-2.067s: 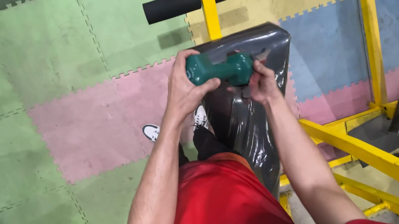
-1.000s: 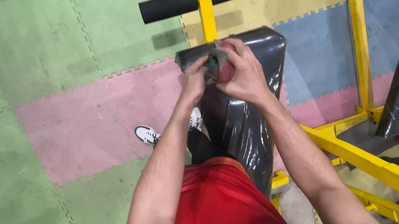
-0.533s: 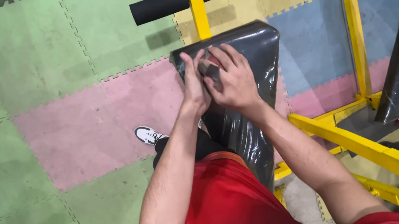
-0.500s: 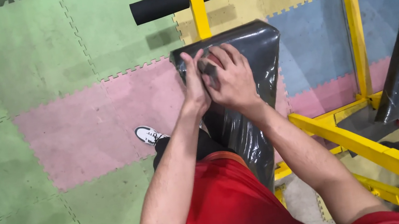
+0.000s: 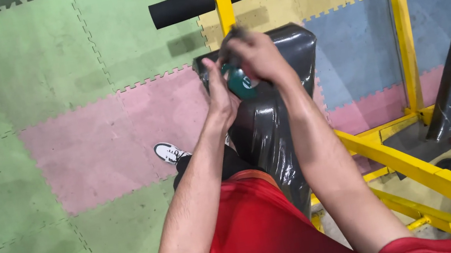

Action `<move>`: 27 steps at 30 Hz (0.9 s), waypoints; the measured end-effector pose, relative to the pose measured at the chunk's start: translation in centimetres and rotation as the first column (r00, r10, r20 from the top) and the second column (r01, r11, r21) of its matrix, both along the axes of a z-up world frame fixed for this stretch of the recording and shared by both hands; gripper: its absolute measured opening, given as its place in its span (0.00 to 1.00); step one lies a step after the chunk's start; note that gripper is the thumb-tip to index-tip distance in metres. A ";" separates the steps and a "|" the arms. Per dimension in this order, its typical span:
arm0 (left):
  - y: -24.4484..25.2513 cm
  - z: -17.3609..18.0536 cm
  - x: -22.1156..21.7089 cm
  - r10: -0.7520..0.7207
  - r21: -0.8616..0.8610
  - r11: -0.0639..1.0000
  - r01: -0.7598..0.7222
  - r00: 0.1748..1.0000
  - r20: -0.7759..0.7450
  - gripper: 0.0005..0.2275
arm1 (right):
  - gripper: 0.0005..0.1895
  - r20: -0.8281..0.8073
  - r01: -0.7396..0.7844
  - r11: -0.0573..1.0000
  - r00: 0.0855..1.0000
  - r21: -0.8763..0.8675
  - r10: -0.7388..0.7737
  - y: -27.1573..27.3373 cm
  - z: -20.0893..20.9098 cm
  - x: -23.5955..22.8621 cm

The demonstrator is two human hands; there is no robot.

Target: Cleaning and wiping down various dumbbells in a gym using a spray and cloth.

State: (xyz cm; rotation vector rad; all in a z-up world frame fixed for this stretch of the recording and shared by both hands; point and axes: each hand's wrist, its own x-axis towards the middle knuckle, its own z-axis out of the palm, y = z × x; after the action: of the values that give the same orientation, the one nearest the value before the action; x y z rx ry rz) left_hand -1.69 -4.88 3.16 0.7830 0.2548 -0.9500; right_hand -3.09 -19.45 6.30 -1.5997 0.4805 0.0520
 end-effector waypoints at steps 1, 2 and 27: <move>-0.3 -0.6 0.0 -0.004 0.000 1.000 0.004 1.000 0.001 0.42 | 0.19 0.001 0.004 1.000 1.000 0.000 -0.004 -0.1 -1.1 -0.9; -0.6 -1.3 -0.1 -0.034 0.029 0.999 0.033 0.999 0.004 0.41 | 0.20 -0.001 0.131 0.991 0.991 -0.016 -0.131 -0.2 -2.2 -1.8; -0.3 -1.0 -2.3 -0.127 0.388 0.920 -0.059 0.891 0.435 0.27 | 0.20 -0.040 0.273 0.955 0.962 0.118 -0.270 -4.1 -8.6 -4.1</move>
State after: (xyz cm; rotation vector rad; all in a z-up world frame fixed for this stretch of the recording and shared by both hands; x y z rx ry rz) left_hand -4.01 -5.15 2.20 1.3620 0.0168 -0.7270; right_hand -7.14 -23.53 -2.28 -1.4019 0.6990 -0.1062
